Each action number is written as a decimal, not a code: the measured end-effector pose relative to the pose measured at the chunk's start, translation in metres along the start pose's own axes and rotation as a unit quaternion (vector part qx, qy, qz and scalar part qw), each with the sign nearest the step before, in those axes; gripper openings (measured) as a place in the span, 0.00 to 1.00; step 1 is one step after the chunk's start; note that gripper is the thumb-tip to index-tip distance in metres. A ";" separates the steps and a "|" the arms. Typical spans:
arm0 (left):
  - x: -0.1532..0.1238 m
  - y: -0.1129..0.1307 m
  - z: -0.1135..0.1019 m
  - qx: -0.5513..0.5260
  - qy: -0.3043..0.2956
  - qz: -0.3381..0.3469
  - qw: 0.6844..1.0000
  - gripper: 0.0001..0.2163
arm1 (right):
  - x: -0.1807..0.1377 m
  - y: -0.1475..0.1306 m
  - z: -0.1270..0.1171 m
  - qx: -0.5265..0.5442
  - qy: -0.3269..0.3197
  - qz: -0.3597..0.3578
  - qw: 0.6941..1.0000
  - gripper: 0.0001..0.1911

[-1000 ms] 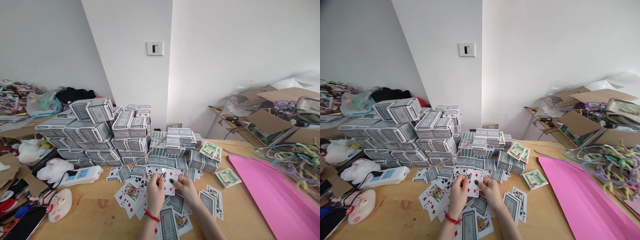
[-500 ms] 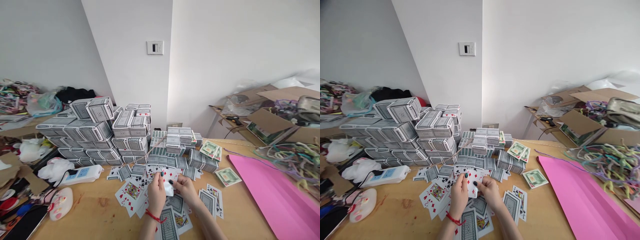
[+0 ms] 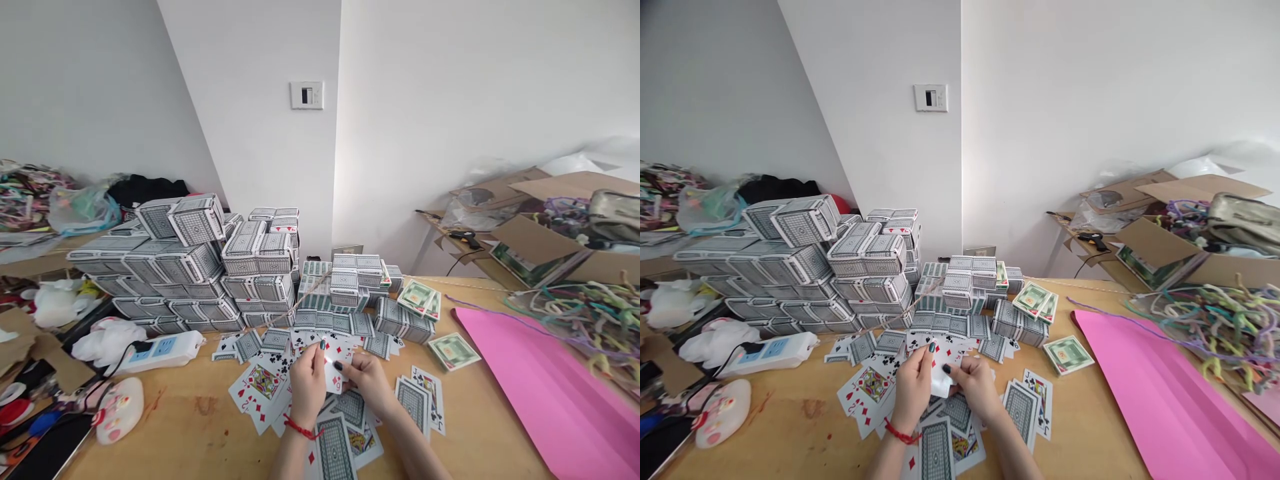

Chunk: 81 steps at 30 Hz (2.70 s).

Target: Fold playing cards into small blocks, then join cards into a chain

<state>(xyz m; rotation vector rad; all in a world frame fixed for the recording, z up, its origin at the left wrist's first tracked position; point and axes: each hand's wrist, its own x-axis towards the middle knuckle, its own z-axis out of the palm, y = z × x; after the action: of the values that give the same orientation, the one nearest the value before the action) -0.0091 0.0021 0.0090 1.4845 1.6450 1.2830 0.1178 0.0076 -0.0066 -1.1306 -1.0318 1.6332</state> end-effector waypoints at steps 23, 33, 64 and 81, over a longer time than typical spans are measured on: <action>0.002 -0.010 0.003 -0.094 -0.072 -0.061 0.991 0.17 | 0.005 0.001 -0.011 0.073 0.043 -0.031 0.996 0.18; 0.009 -0.013 -0.005 -0.136 -0.118 -0.059 0.982 0.12 | 0.004 -0.001 -0.010 0.060 0.027 -0.028 0.997 0.16; 0.003 -0.009 -0.001 0.041 -0.060 0.050 0.996 0.15 | 0.000 -0.013 -0.002 0.043 -0.054 -0.044 0.997 0.14; -0.014 -0.008 0.014 0.172 0.000 0.181 0.968 0.15 | 0.000 0.002 0.003 -0.203 0.118 -0.134 0.963 0.15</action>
<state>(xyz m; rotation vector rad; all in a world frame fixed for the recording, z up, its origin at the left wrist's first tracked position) 0.0032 -0.0068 -0.0065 2.0719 1.7123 1.2185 0.1148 0.0065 -0.0083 -1.3469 -1.3317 1.0699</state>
